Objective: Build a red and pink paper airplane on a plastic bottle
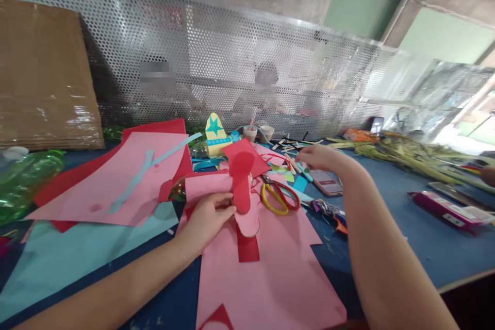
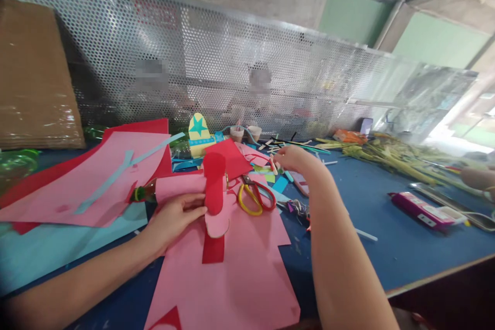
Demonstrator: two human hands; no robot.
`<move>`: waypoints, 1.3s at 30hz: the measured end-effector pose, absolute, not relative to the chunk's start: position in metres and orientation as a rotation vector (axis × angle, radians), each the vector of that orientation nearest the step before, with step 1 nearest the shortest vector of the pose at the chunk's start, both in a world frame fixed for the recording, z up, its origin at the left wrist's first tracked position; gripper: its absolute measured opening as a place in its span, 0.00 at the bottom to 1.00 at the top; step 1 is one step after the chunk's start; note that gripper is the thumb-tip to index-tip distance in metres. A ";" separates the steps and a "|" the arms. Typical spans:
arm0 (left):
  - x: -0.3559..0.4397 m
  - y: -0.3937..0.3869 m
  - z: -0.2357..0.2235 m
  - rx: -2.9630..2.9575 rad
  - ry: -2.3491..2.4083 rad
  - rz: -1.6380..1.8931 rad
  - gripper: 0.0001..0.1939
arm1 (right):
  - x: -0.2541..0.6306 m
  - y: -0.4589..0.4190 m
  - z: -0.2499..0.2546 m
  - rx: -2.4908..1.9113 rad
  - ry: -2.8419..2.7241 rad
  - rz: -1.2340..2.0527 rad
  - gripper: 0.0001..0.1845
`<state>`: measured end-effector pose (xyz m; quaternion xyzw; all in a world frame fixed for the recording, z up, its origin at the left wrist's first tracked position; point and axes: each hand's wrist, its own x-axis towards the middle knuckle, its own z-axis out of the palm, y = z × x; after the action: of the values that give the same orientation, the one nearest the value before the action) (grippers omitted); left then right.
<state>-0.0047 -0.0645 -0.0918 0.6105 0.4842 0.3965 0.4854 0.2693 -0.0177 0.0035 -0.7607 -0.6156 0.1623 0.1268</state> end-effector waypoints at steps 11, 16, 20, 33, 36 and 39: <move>-0.004 -0.062 -0.094 1.598 1.081 0.822 0.22 | 0.244 -0.084 0.017 -0.883 -1.976 1.483 0.17; -0.004 -0.062 -0.095 1.564 1.078 0.765 0.32 | 0.215 -0.076 -0.009 -0.971 -2.032 1.694 0.19; -0.006 -0.059 -0.096 1.629 0.993 0.767 0.37 | 0.204 -0.071 -0.027 -1.020 -1.985 1.691 0.11; -0.003 -0.061 -0.102 1.556 1.120 0.895 0.38 | 0.167 -0.063 -0.089 -1.033 -1.284 1.233 0.07; -0.002 -0.062 -0.102 1.552 1.150 0.901 0.38 | 0.167 -0.063 -0.093 -1.099 -1.293 1.056 0.08; -0.002 -0.061 -0.102 1.541 1.181 0.881 0.39 | 0.169 -0.062 -0.094 -1.155 -1.393 0.932 0.07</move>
<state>-0.0019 -0.0610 -0.1024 0.6326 0.4848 0.3616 0.4838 0.1690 -0.0624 -0.0940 -0.4829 -0.5823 0.3895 0.5253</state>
